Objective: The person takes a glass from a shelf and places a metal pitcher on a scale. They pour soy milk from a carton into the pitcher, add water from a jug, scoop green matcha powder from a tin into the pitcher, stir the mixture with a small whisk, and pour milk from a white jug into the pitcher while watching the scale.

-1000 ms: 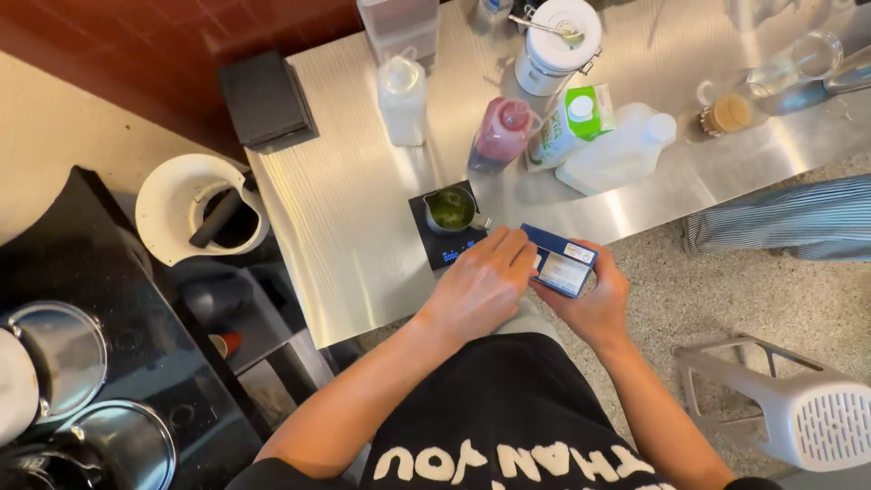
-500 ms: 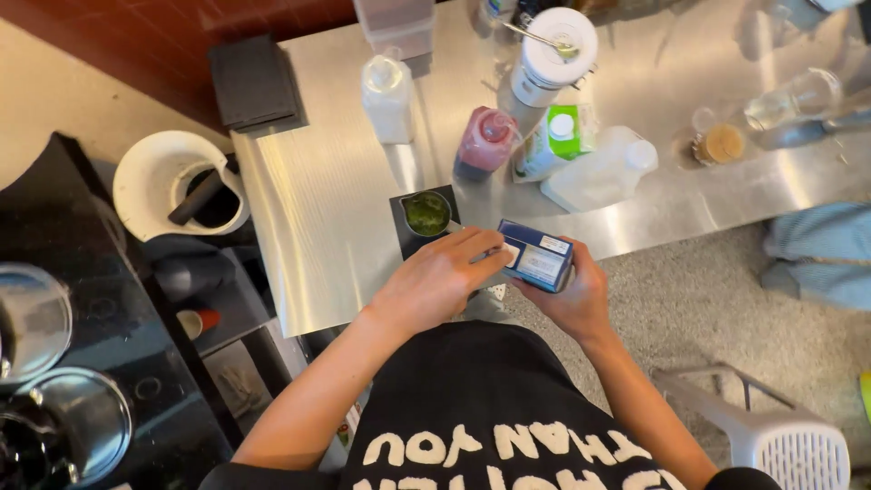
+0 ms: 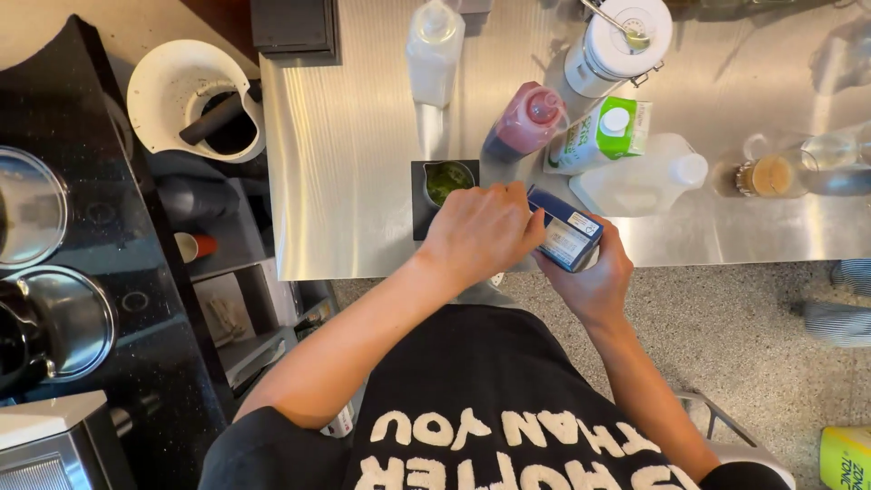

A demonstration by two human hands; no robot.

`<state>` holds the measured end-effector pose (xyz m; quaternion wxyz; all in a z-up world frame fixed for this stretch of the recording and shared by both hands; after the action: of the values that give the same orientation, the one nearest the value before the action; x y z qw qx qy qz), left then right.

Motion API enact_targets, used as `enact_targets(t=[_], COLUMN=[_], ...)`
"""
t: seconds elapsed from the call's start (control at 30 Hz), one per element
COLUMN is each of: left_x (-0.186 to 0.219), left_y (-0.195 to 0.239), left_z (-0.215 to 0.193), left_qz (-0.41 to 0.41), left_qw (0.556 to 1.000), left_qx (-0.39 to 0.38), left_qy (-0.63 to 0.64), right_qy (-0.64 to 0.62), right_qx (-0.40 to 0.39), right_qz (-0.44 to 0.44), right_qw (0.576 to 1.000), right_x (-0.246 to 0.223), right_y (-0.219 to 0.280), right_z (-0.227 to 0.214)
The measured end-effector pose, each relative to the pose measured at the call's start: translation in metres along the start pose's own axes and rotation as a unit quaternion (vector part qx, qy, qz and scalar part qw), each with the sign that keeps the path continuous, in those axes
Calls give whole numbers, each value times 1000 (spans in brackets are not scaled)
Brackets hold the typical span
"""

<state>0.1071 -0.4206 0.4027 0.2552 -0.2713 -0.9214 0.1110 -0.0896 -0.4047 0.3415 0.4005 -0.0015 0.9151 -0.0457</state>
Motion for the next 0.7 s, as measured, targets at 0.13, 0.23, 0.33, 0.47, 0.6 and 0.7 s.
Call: enact_targets(t=[0.13, 0.23, 0.33, 0.47, 0.6, 0.7], left_x=[-3, -5, -14, -19, -17, -21], left_y=[13, 9, 7, 20, 49, 98], left_z=[37, 24, 10, -17, -23, 36], left_qz=[-22, -121, -259, -260, -209, -149], left_qw=[988, 975, 962, 964, 969, 977], left_qx=[145, 177, 83, 37, -23, -67], left_qy=[-53, -53, -4, 36, 130, 139], right_qy=[2, -25, 27, 5, -50, -47], right_qx=[36, 37, 93, 93, 78, 78], right_qz=[-24, -53, -93, -77, -2, 14], right_qw=[999, 998, 991, 993, 996, 996], right_x=[-3, -7, -12, -4, 11, 16], right_y=[3, 4, 5, 6, 5, 3], right_z=[11, 18, 21, 26, 29, 29])
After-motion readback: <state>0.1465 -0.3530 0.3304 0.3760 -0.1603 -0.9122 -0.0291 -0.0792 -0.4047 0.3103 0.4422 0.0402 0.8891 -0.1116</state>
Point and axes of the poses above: each hand's wrist, its own y-axis away from the middle knuckle, its own z-axis out of the palm, x = y × z, the point moved 2 cm from there along -y, towards the middle knuckle, and after that the axes turned 15 degrees about z, right-handed, at the moved point
